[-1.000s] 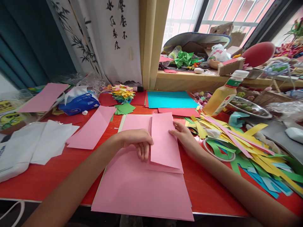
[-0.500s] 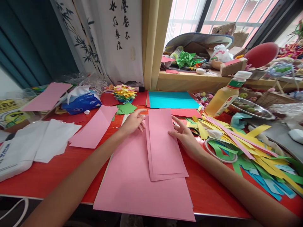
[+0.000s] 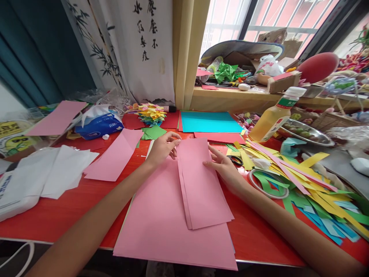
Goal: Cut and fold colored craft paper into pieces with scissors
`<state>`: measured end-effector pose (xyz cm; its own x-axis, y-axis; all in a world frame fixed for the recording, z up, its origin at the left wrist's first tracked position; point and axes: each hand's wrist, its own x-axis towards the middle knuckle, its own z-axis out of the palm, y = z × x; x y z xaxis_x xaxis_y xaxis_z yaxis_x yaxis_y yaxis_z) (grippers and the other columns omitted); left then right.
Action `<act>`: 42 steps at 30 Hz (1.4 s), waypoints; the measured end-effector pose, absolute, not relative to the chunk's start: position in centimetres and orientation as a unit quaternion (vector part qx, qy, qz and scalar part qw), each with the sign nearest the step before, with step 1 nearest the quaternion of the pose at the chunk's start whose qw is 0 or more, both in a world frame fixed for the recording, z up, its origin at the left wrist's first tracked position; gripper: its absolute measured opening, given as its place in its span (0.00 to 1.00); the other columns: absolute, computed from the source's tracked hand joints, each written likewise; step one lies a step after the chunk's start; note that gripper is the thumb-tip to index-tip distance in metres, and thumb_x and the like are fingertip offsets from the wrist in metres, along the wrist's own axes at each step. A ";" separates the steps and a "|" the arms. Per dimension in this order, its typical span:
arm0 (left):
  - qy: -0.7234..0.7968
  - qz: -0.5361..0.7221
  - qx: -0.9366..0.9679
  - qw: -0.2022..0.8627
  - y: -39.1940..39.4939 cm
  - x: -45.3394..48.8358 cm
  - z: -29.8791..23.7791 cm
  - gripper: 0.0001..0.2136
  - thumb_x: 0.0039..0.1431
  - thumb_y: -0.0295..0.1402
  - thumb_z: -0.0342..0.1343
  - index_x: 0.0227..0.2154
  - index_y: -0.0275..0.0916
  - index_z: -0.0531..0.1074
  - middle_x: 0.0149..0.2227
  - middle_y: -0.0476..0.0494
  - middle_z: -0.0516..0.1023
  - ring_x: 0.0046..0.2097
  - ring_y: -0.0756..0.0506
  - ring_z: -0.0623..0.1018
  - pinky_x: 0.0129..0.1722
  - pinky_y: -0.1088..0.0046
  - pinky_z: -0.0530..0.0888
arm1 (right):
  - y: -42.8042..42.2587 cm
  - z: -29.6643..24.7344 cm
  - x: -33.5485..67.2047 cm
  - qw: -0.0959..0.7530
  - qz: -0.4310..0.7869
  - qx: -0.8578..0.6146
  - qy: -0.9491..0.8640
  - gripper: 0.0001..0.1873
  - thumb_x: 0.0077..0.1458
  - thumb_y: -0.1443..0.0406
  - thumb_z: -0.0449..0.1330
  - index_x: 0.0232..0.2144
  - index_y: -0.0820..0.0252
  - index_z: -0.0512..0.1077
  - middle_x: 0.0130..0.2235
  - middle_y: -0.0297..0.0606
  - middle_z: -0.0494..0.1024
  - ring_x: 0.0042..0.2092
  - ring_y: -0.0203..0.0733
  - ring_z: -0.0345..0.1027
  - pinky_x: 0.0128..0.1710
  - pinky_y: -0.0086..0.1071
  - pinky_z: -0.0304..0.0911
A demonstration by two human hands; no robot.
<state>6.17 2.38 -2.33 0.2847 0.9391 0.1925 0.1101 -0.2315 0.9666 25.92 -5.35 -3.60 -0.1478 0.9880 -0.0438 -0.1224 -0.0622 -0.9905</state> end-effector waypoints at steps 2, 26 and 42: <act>0.404 0.454 0.644 0.464 2.4 6.2 -2.3 0.06 0.49 0.33 0.55 0.30 0.38 0.68 0.21 0.53 0.66 0.18 0.54 0.70 0.16 0.78 0.71 | -5.3 -3.6 25.9 0.481 0.583 -0.441 -0.484 0.34 0.47 0.67 0.57 0.57 0.44 0.55 0.50 0.35 0.70 0.40 0.43 0.70 0.37 0.37 0.66; 0.394 0.388 0.689 0.468 0.9 7.2 -1.7 0.08 0.53 0.34 0.50 0.30 0.35 0.69 0.28 0.47 0.69 0.29 0.51 0.71 0.25 0.76 0.73 | -4.9 -4.2 26.6 0.592 0.510 -0.430 -0.452 0.23 0.48 0.65 0.59 0.49 0.51 0.63 0.49 0.39 0.69 0.43 0.44 0.67 0.39 0.38 0.66; 0.406 0.393 0.677 0.472 -0.1 7.8 -1.3 0.06 0.50 0.31 0.51 0.22 0.36 0.64 0.24 0.51 0.67 0.25 0.54 0.69 0.25 0.75 0.73 | -5.0 -3.6 26.4 0.601 0.523 -0.431 -0.423 0.33 0.50 0.62 0.58 0.57 0.46 0.53 0.44 0.36 0.74 0.38 0.43 0.71 0.33 0.37 0.68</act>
